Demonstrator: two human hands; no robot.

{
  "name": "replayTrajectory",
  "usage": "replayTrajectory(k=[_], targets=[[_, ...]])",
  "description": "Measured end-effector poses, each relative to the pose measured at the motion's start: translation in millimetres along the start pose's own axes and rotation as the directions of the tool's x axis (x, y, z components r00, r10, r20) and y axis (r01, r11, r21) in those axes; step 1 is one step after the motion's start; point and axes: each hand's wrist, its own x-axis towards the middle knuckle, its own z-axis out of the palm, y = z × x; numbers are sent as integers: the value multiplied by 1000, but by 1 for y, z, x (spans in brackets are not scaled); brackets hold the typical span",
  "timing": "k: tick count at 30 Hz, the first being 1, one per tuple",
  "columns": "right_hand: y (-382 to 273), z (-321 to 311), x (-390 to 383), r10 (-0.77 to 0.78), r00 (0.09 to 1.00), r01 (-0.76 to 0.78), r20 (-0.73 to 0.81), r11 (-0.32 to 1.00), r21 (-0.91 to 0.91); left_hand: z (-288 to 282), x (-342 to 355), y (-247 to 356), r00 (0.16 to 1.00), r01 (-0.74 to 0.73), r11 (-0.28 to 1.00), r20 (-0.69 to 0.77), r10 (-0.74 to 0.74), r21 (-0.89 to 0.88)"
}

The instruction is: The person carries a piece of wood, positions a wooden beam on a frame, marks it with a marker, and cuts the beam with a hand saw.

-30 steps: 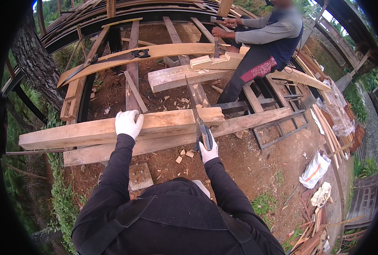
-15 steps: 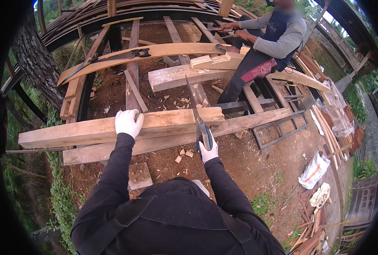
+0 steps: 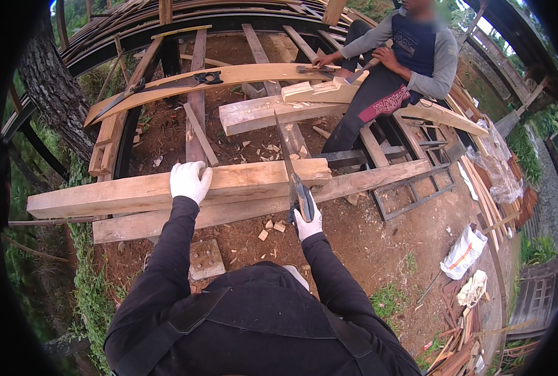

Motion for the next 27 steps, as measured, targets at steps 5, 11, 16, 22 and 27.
replayTrajectory(k=[5, 11, 16, 22, 27], targets=[[9, 0, 2, 33, 999, -33, 2, 991, 131, 2, 2, 1, 1000, -10, 1000, -19, 10, -7], [2, 2, 0, -20, 1000, 20, -23, 1000, 6, 1, 1, -1, 999, -18, 1000, -28, 18, -4], [7, 1, -2, -21, 999, 21, -24, 1000, 1, 2, -2, 0, 1000, -20, 1000, -22, 19, -7], [5, 0, 1, -21, 999, 20, -28, 1000, -19, 3, 0, 0, 998, -34, 999, -54, 32, -25], [3, 2, 3, -9, 1000, 10, -25, 1000, 6, 3, 5, -1, 995, -52, 999, -91, 52, 0]])
